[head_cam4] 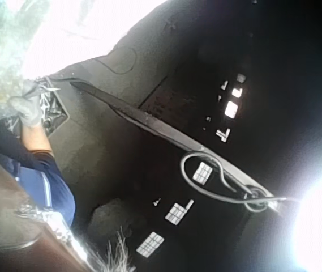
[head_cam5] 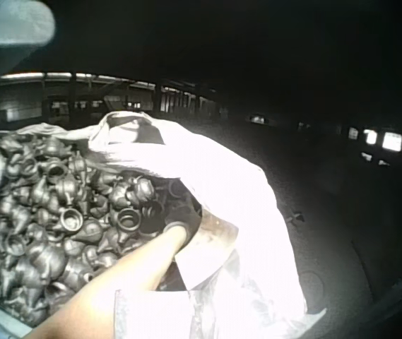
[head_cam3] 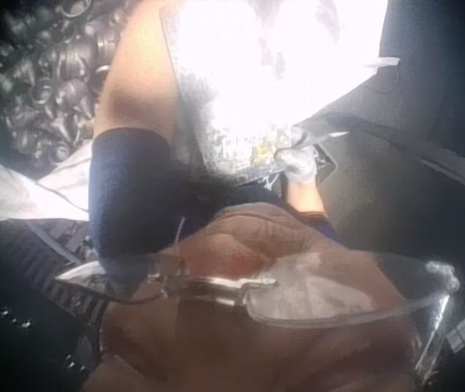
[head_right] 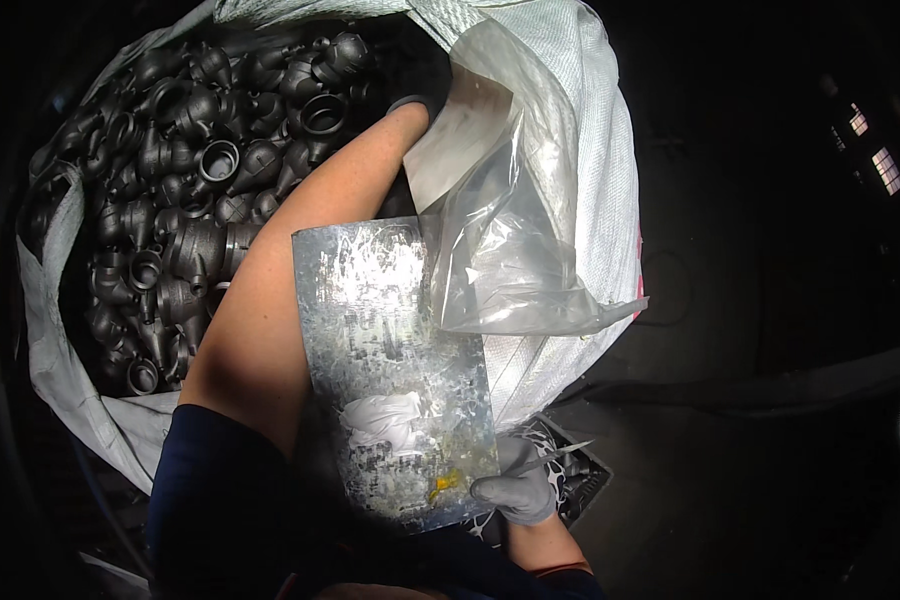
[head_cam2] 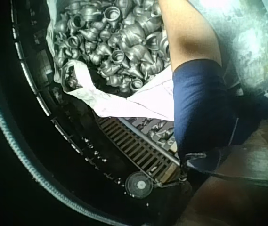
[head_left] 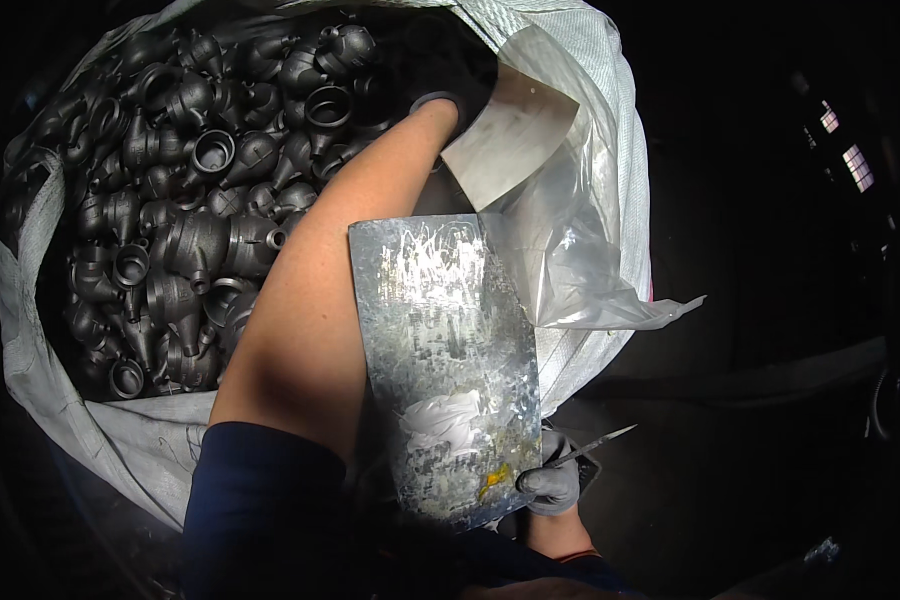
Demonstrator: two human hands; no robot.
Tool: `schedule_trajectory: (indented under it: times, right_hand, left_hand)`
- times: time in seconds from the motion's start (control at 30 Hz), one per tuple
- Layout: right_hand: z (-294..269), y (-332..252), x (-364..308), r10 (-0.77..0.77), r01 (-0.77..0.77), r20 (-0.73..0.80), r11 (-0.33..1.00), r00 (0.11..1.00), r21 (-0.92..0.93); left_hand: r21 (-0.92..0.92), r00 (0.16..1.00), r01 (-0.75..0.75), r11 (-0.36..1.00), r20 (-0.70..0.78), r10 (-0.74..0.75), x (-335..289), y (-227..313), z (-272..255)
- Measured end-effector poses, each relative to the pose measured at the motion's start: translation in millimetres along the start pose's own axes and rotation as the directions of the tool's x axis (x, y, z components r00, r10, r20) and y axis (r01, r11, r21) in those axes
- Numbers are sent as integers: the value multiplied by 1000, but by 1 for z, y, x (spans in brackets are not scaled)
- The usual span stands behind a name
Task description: Sorting through metal castings in a large bulk bag and cleaning surfaces with a scraper knife.
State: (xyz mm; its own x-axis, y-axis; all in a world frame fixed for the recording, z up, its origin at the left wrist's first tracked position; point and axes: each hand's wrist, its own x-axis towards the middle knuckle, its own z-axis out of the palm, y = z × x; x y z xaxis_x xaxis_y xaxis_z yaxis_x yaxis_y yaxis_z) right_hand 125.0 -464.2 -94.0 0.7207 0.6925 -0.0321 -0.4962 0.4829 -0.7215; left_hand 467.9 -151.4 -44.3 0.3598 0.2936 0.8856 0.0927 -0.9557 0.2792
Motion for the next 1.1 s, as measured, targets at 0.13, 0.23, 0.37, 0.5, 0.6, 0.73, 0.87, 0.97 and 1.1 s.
schedule_trajectory:
  times: [0.13,0.23,0.37,0.5,0.6,0.73,0.87,0.97,1.1]
  right_hand:
    - [-3,3,0,-19,17,-43,999,999,-43]
    - [5,7,-2,3,-1,50,999,999,-39]
    - [7,-4,4,34,-34,-59,999,998,-9]
    - [10,-4,1,49,-49,-27,999,998,7]
    - [10,-1,2,27,-27,-40,1000,999,14]
    - [8,1,3,54,-50,-43,996,998,80]
    - [0,10,6,-3,1,14,989,1000,151]
    - [-9,27,21,-226,140,188,912,956,385]
    - [-24,38,25,-249,126,240,892,938,433]
  left_hand:
    - [-127,972,24,992,236,6,9,-15,-13]
    - [1,767,-51,999,640,39,16,-69,9]
    - [43,787,140,989,601,-138,0,-35,-11]
    - [-31,724,383,923,630,-279,8,-83,-52]
    - [-294,797,368,882,588,-136,-1,-107,-132]
    - [-127,605,362,924,786,-129,-22,-102,-266]
    - [-215,548,382,899,836,-33,-39,-90,-364]
    - [-180,332,618,766,942,-46,-32,-109,-387]
    - [-390,554,506,769,831,57,-17,-103,-351]
